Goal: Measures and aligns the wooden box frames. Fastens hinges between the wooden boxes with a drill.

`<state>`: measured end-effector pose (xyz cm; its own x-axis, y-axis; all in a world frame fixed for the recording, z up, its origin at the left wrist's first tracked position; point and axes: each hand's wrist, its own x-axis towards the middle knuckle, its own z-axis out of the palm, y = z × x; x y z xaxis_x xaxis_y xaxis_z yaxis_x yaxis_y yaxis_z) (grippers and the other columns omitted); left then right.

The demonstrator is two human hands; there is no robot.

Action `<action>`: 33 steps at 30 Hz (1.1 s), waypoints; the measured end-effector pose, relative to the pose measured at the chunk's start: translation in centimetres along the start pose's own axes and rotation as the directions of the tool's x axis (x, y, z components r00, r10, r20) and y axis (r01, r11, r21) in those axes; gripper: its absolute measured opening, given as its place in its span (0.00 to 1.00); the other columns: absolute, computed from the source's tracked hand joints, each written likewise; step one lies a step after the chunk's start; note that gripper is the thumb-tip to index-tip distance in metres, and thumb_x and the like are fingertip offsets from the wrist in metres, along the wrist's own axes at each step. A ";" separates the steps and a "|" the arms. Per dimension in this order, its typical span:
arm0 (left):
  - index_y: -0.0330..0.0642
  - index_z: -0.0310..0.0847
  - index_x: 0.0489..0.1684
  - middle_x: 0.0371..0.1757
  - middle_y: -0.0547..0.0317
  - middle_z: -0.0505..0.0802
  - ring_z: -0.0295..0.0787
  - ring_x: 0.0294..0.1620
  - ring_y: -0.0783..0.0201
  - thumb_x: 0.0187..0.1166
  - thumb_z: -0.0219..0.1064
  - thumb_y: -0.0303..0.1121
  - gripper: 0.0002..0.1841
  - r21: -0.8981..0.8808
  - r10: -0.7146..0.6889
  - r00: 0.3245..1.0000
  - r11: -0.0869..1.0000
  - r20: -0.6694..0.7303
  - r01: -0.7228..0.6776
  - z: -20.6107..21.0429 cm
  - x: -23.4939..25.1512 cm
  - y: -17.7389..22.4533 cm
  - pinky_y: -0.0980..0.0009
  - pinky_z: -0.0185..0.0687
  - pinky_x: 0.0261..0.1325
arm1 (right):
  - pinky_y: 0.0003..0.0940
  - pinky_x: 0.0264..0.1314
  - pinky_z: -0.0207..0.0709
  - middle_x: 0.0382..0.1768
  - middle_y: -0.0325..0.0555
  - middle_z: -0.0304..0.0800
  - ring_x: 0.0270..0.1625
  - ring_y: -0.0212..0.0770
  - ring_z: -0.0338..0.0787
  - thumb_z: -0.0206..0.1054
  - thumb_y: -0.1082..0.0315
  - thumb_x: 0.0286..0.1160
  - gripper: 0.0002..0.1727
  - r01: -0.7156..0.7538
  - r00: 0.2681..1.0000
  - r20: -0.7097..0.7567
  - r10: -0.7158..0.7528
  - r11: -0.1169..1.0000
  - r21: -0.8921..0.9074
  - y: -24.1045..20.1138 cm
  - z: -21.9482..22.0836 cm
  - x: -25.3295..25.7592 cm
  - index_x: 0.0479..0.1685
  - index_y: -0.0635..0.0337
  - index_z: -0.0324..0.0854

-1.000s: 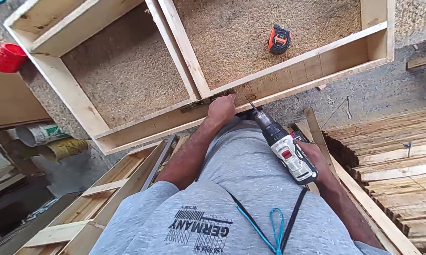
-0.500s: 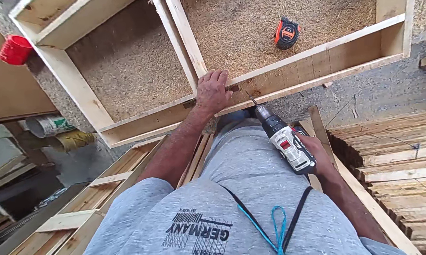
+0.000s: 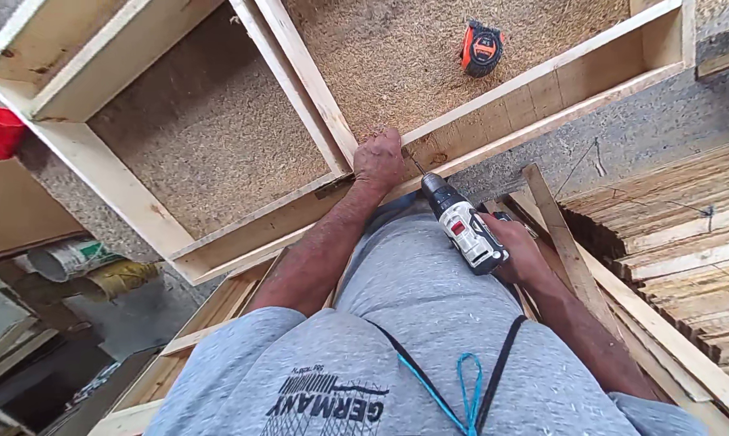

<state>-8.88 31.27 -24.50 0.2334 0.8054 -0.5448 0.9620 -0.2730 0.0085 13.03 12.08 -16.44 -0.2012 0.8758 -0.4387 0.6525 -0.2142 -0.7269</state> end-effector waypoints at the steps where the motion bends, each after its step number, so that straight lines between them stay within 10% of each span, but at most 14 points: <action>1: 0.35 0.80 0.55 0.43 0.37 0.93 0.94 0.49 0.36 0.84 0.57 0.39 0.16 0.001 0.015 1.000 1.000 -0.009 -0.015 0.1 0.0 -0.1 0.40 0.86 0.45 | 0.62 0.41 0.85 0.44 0.46 0.96 0.46 0.51 0.96 0.66 0.42 0.70 0.29 -0.019 1.000 0.000 0.019 1.000 -0.008 -0.3 0.3 0.1 0.65 0.50 0.83; 33: 0.38 0.82 0.54 0.50 0.40 0.93 0.93 0.52 0.39 0.84 0.57 0.36 0.13 -0.096 0.117 0.992 0.988 -0.050 -0.121 0.9 0.6 -1.1 0.43 0.86 0.50 | 0.65 0.39 0.82 0.42 0.50 0.94 0.45 0.58 0.95 0.66 0.41 0.68 0.29 -0.274 0.933 0.178 0.313 0.937 -0.215 -5.0 0.8 4.9 0.64 0.47 0.80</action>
<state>-9.93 31.57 -25.61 0.3510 0.7931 -0.4977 0.9357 -0.3169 0.1549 8.22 17.13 -15.36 -0.1130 0.6730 -0.7309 0.8240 -0.3475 -0.4474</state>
